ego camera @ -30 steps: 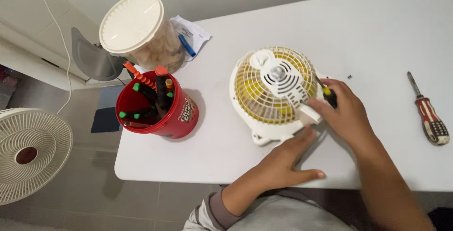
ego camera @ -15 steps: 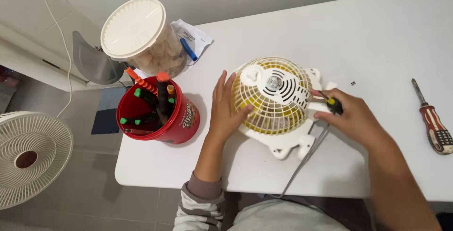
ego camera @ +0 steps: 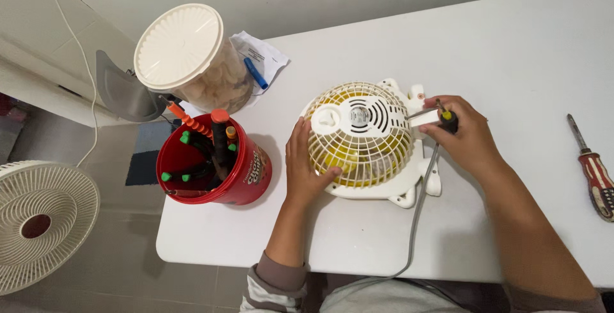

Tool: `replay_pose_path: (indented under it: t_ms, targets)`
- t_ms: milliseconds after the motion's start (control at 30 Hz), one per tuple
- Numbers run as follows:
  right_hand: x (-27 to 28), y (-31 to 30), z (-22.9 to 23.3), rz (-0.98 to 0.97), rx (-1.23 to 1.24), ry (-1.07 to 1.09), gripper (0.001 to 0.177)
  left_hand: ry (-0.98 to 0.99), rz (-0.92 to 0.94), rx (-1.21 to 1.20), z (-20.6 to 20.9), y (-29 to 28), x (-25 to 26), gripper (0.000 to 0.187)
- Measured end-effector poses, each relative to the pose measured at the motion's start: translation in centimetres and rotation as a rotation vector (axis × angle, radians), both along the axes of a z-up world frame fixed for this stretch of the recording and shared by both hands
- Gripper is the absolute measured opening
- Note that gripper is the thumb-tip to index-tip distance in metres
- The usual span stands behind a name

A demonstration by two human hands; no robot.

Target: The person assembles a small white and yellow electric fan on a white table. They use a screwdriver to tighten screws on the fan's base and cage, rotate the fan to access different screw locations, and adjust the power cord.

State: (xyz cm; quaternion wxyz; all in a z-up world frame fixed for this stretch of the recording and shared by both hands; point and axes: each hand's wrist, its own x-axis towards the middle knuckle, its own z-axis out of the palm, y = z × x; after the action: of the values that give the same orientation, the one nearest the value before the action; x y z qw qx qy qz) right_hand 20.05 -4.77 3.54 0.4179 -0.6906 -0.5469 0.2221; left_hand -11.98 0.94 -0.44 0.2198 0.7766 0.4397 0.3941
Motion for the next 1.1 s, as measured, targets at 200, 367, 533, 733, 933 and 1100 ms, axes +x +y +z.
replay_pose_path:
  t_ms: [200,367,533,733,933,1100]
  targets:
    - [1.9,-4.7,-0.7,-0.083,0.11,-0.065,0.028,-0.053,-0.028,0.047,-0.9,0.9,0.3,0.117]
    - [3.0,-9.1,-1.6,-0.32,-0.598,-0.194,0.04,-0.108,-0.021,0.015,-1.1,-0.1,0.6,0.118]
    - [3.0,-12.2,-2.3,-0.184,-0.443,-0.609,0.031,-0.002,0.015,0.072,-1.0,-0.1,0.6,0.119]
    - [3.4,-11.9,-3.0,-0.157,-0.399,-0.62,0.039,-0.031,0.013,0.054,-0.9,-0.6,0.8,0.115]
    - [7.3,-6.6,-3.0,-0.098,-0.11,-0.48,0.029,-0.024,0.045,0.026,-0.8,-1.0,1.0,0.111]
    - [9.3,-1.8,-4.0,-0.05,-0.158,-0.615,0.026,-0.181,-0.041,0.019,-1.0,-0.6,1.0,0.113]
